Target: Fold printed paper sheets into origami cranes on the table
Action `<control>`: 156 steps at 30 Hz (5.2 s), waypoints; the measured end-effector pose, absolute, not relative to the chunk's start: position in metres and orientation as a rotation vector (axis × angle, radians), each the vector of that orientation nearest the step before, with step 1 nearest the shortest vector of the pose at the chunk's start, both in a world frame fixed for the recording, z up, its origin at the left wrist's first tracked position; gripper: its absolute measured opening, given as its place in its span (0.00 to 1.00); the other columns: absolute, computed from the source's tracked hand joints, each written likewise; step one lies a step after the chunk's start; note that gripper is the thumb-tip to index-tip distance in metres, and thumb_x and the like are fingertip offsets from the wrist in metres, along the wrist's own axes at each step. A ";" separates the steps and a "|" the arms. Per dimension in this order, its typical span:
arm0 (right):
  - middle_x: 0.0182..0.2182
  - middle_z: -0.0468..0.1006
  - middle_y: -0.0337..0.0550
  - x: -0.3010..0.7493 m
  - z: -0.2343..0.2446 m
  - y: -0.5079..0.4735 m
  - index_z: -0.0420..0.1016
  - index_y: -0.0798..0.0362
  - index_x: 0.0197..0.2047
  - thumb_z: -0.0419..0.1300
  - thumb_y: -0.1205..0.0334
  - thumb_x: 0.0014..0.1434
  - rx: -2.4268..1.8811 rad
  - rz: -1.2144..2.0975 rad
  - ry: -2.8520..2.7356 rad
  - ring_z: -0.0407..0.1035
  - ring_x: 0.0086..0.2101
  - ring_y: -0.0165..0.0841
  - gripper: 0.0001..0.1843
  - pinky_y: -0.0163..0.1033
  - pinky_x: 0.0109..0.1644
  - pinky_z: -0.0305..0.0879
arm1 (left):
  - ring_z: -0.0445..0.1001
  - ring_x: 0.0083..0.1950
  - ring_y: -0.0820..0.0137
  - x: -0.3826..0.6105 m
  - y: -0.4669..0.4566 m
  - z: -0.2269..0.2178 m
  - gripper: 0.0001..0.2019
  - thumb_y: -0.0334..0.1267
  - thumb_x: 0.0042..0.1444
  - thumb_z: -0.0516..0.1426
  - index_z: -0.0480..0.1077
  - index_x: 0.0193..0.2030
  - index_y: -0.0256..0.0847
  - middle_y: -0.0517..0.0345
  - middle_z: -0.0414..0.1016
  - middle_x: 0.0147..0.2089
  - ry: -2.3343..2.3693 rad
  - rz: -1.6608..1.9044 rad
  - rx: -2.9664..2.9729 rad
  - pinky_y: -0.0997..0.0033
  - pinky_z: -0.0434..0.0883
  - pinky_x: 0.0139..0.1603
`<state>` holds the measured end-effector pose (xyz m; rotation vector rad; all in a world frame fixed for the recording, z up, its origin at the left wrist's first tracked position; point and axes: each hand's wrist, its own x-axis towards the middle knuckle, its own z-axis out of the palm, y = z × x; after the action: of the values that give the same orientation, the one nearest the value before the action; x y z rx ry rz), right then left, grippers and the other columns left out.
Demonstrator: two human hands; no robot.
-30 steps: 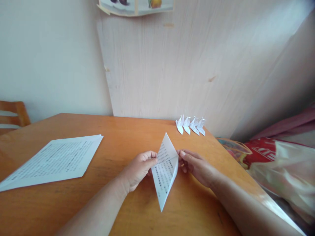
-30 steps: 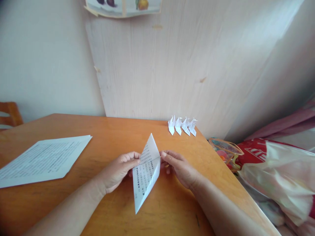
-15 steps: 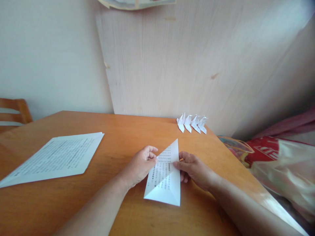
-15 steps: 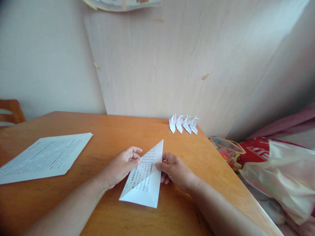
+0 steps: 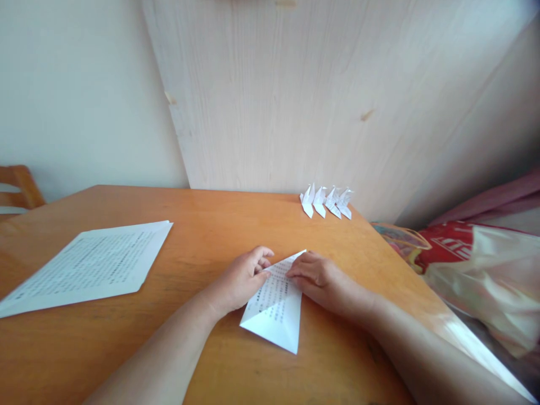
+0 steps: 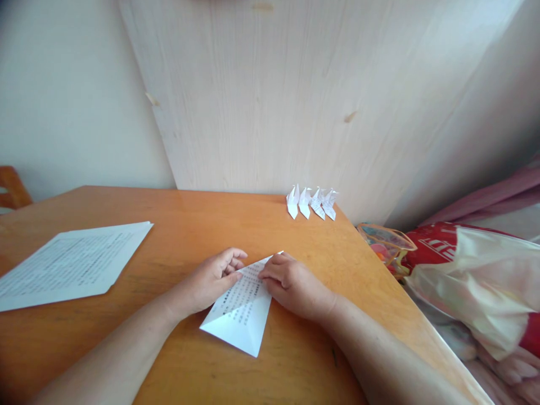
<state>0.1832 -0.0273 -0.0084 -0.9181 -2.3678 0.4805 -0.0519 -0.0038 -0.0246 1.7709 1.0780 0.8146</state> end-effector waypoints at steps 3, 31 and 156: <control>0.40 0.79 0.46 0.184 -0.013 -0.025 0.81 0.44 0.47 0.54 0.67 0.65 -0.915 0.468 -2.436 0.71 0.41 0.40 0.16 0.47 0.47 0.67 | 0.76 0.43 0.63 -0.052 -0.004 -0.022 0.16 0.35 0.54 0.59 0.73 0.50 0.45 0.52 0.78 0.46 1.129 0.836 1.831 0.63 0.71 0.45; 0.40 0.78 0.44 0.194 -0.019 -0.013 0.81 0.49 0.45 0.55 0.71 0.63 -0.880 0.510 -2.447 0.72 0.40 0.35 0.15 0.40 0.47 0.68 | 0.68 0.59 0.59 -0.090 -0.085 0.010 0.23 0.27 0.57 0.53 0.69 0.57 0.52 0.55 0.72 0.57 1.268 0.528 2.501 0.57 0.63 0.61; 0.39 0.77 0.47 0.157 0.010 -0.079 0.73 0.51 0.39 0.62 0.48 0.62 -0.944 0.319 -2.732 0.68 0.39 0.40 0.14 0.45 0.43 0.63 | 0.69 0.47 0.62 -0.073 -0.042 -0.008 0.14 0.30 0.60 0.54 0.79 0.43 0.50 0.58 0.79 0.43 1.394 0.539 2.615 0.60 0.61 0.48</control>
<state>0.1568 -0.0794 0.0100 -0.9441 -2.7320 0.3192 -0.0732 -0.0424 -0.0077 2.6155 1.3939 0.5386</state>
